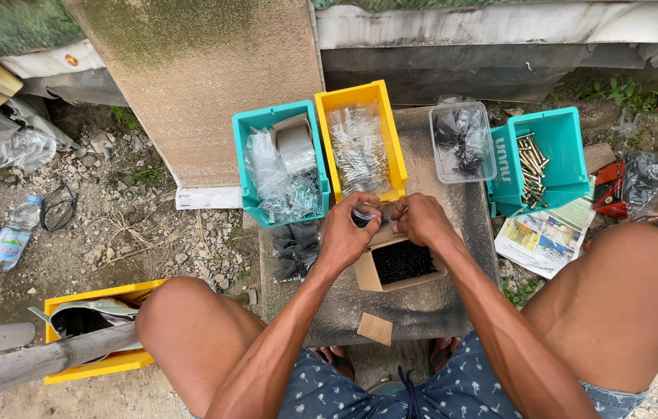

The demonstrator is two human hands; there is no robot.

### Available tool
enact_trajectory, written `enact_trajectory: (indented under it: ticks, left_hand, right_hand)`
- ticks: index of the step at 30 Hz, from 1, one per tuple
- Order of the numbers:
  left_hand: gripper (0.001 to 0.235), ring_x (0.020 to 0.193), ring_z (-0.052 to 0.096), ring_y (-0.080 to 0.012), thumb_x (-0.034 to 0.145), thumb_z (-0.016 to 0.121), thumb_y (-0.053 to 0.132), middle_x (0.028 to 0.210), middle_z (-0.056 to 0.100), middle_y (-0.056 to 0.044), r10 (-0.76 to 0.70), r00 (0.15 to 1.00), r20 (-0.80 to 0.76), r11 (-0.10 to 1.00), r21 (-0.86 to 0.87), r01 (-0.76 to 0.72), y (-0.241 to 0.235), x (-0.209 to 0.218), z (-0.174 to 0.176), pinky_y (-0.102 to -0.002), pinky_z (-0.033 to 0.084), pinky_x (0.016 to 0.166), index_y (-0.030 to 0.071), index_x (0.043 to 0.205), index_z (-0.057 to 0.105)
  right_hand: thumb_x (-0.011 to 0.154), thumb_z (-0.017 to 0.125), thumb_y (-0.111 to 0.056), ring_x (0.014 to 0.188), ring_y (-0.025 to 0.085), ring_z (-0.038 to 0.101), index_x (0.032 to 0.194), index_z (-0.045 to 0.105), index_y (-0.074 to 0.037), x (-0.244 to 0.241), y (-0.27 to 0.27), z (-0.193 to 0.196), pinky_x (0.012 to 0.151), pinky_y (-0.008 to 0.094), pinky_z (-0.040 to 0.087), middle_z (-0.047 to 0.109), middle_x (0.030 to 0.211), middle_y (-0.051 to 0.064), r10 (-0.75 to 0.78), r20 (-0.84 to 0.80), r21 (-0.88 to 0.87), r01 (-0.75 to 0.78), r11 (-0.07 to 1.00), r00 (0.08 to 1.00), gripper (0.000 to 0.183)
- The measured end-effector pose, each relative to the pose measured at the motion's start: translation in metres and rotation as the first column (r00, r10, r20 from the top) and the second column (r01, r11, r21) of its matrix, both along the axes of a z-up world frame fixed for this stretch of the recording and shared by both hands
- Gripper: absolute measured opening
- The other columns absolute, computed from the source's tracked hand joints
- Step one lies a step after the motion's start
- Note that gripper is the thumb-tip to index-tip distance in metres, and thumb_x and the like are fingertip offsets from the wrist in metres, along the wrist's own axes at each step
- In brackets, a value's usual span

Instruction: The person sits cross-legged and sorts black screws from a cardboard box into small plastic bags. They handle the screws by hand, placing them into bags and arranging the filled bags on a small table surrounded by storage bins.

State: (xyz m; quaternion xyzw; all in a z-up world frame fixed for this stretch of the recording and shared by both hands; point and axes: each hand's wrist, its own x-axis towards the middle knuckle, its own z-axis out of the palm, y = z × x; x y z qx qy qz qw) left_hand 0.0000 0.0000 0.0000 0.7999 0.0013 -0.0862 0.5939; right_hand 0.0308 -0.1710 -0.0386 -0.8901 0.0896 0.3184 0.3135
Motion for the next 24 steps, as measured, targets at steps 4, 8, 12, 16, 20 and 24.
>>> enact_trajectory:
  ticks: [4,8,12,16,20,24]
  left_hand:
    - [0.031,0.085,0.067,-0.0216,0.070,0.068,0.007,0.080,0.074,-0.005,-0.018,1.000,0.018,1.000,-0.008,0.018,-0.001,0.000,0.003,-0.033,0.049,0.081,0.014,0.100,0.070]
    - [0.031,0.085,0.068,-0.0215,0.070,0.068,0.008,0.080,0.073,-0.004,-0.034,0.998,0.058,0.999,-0.002,0.034,-0.006,0.002,-0.008,-0.033,0.050,0.081,0.015,0.101,0.070]
    - [0.031,0.086,0.068,-0.0221,0.071,0.068,0.008,0.080,0.073,-0.004,-0.043,0.996,0.081,0.999,0.013,0.042,-0.011,-0.002,-0.008,-0.034,0.051,0.081,0.016,0.100,0.070]
    - [0.032,0.089,0.069,-0.0233,0.071,0.068,0.007,0.080,0.073,-0.005,-0.045,0.994,0.096,0.999,-0.008,0.046,-0.015,-0.005,-0.013,-0.035,0.051,0.083,0.014,0.101,0.069]
    - [0.033,0.091,0.070,-0.0237,0.071,0.070,0.009,0.082,0.073,-0.005,-0.049,0.993,0.112,0.999,-0.005,0.050,-0.013,-0.007,-0.007,-0.037,0.051,0.085,0.015,0.104,0.069]
    - [0.035,0.093,0.070,-0.0259,0.071,0.071,0.008,0.083,0.074,-0.007,-0.043,0.991,0.127,0.999,-0.001,0.044,-0.013,-0.009,-0.005,-0.039,0.051,0.086,0.013,0.105,0.069]
  right_hand:
    - [0.071,0.079,-0.005,0.083,0.025,0.069,0.098,0.074,-0.009,-0.002,-0.020,0.019,0.076,0.038,0.055,0.073,0.087,0.014,-0.096,0.129,0.208,0.068,0.976,0.987,0.027]
    - [0.073,0.080,-0.004,0.078,0.011,0.062,0.099,0.072,-0.007,-0.009,-0.022,0.055,0.076,0.027,0.054,0.071,0.086,0.007,-0.322,0.268,0.457,0.174,0.872,0.908,0.028]
    - [0.075,0.082,-0.006,0.082,0.011,0.066,0.103,0.070,-0.003,-0.020,-0.012,0.079,0.080,0.029,0.056,0.070,0.088,0.009,-0.472,0.299,0.668,0.172,0.724,0.829,0.031]
    - [0.075,0.082,-0.006,0.079,0.009,0.067,0.102,0.071,-0.005,-0.026,-0.008,0.077,0.081,0.029,0.056,0.070,0.087,0.006,-0.463,0.350,0.668,0.130,0.733,0.814,0.029]
    - [0.074,0.082,-0.008,0.078,0.010,0.069,0.099,0.072,-0.007,-0.032,-0.006,0.083,0.082,0.029,0.054,0.072,0.084,0.005,-0.419,0.441,0.619,0.069,0.782,0.794,0.027]
    - [0.075,0.083,-0.013,0.079,0.012,0.070,0.095,0.074,-0.013,-0.036,-0.005,0.086,0.085,0.029,0.050,0.072,0.077,0.002,-0.310,0.607,0.490,-0.038,0.871,0.732,0.022]
